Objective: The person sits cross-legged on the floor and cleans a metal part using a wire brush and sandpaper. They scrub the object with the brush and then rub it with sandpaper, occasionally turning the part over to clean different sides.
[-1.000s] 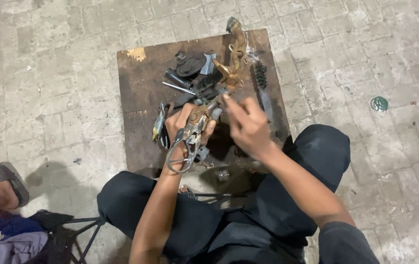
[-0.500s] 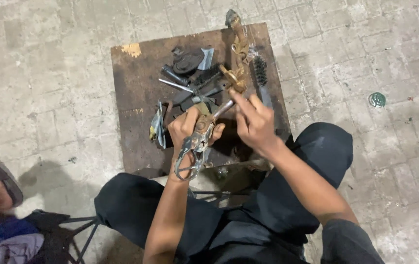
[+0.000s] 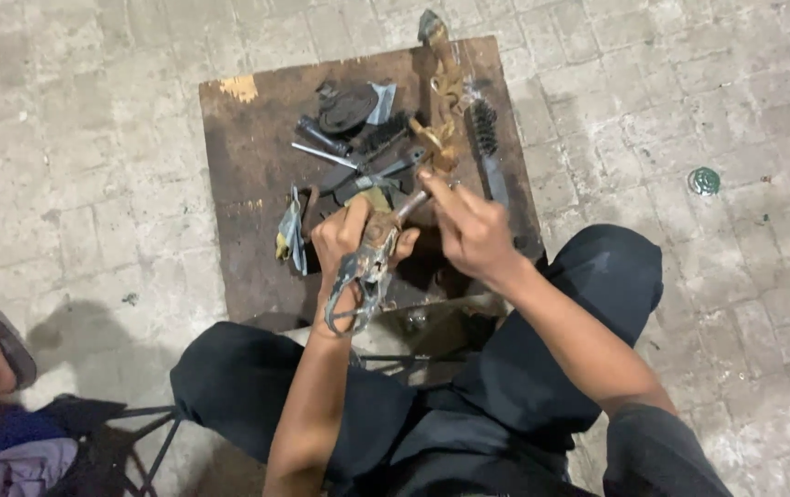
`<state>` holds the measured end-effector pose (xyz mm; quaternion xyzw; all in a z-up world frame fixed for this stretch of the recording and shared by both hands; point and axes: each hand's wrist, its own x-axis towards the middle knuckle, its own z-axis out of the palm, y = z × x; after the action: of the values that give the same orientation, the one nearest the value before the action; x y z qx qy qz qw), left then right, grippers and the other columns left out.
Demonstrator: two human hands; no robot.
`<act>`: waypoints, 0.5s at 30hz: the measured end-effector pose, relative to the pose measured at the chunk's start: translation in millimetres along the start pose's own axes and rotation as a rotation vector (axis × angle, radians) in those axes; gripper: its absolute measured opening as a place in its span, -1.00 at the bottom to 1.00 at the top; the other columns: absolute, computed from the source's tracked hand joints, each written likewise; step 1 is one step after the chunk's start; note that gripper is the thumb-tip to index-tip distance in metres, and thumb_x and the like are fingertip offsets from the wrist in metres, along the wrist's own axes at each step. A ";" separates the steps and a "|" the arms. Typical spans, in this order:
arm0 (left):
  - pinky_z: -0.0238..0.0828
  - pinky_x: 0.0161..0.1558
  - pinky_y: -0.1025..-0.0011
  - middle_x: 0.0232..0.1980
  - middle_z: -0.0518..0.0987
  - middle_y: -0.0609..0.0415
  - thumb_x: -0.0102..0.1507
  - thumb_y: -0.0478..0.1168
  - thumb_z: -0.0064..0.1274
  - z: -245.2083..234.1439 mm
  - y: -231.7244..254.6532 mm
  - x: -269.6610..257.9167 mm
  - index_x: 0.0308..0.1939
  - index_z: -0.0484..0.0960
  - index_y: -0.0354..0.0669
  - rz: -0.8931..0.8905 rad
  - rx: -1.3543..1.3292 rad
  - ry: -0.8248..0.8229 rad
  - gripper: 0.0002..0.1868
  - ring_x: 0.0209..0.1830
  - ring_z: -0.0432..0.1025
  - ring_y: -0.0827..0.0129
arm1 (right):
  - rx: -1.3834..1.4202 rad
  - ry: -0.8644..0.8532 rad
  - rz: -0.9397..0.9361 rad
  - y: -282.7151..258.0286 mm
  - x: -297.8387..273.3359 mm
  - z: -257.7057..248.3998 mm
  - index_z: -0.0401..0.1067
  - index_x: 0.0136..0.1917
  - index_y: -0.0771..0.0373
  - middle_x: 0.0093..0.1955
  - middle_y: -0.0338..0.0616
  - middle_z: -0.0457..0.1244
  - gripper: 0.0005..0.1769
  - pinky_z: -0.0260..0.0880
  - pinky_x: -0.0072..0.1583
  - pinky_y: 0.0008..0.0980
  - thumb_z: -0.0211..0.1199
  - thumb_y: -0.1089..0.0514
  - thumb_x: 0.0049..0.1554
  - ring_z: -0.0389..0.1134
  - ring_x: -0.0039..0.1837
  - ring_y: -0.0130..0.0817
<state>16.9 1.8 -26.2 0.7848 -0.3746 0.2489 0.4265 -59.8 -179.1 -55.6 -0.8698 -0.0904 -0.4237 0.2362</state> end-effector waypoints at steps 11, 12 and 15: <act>0.00 -0.68 0.58 -0.72 0.11 0.14 0.27 0.40 -0.02 9.7 -14.7 0.7 -0.50 0.27 -0.07 0.013 -0.013 0.031 -0.34 -0.87 -0.01 0.45 | 0.041 -0.018 -0.046 2.8 -16.5 16.0 0.47 0.34 0.40 0.05 0.27 0.42 -0.47 0.52 -0.09 -0.22 0.01 0.46 0.13 0.49 -0.10 0.06; 0.00 -0.68 0.59 -0.73 0.13 0.16 0.27 0.39 0.00 5.9 -13.9 -5.3 -0.51 0.28 -0.07 -0.015 -0.014 0.017 -0.35 -0.88 0.01 0.44 | 0.069 -0.048 -0.080 -0.6 -16.5 15.6 0.49 0.32 0.41 0.06 0.24 0.44 -0.47 0.55 -0.04 -0.23 0.00 0.48 0.12 0.52 -0.02 0.04; 0.01 -0.69 0.57 -0.74 0.15 0.11 0.27 0.27 0.06 0.1 -10.3 0.7 -0.49 0.31 -0.13 -0.002 -0.072 -0.003 -0.42 -0.87 0.05 0.39 | 0.161 0.028 0.050 2.5 -16.2 28.6 0.28 0.50 0.44 0.07 0.27 0.42 -0.32 0.53 0.05 -0.16 -0.13 0.48 0.12 0.50 0.04 -0.01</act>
<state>25.5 5.2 -30.7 0.7697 -0.3834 0.2336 0.4540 -49.1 -166.6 -84.2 -0.8440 -0.0992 -0.4211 0.3170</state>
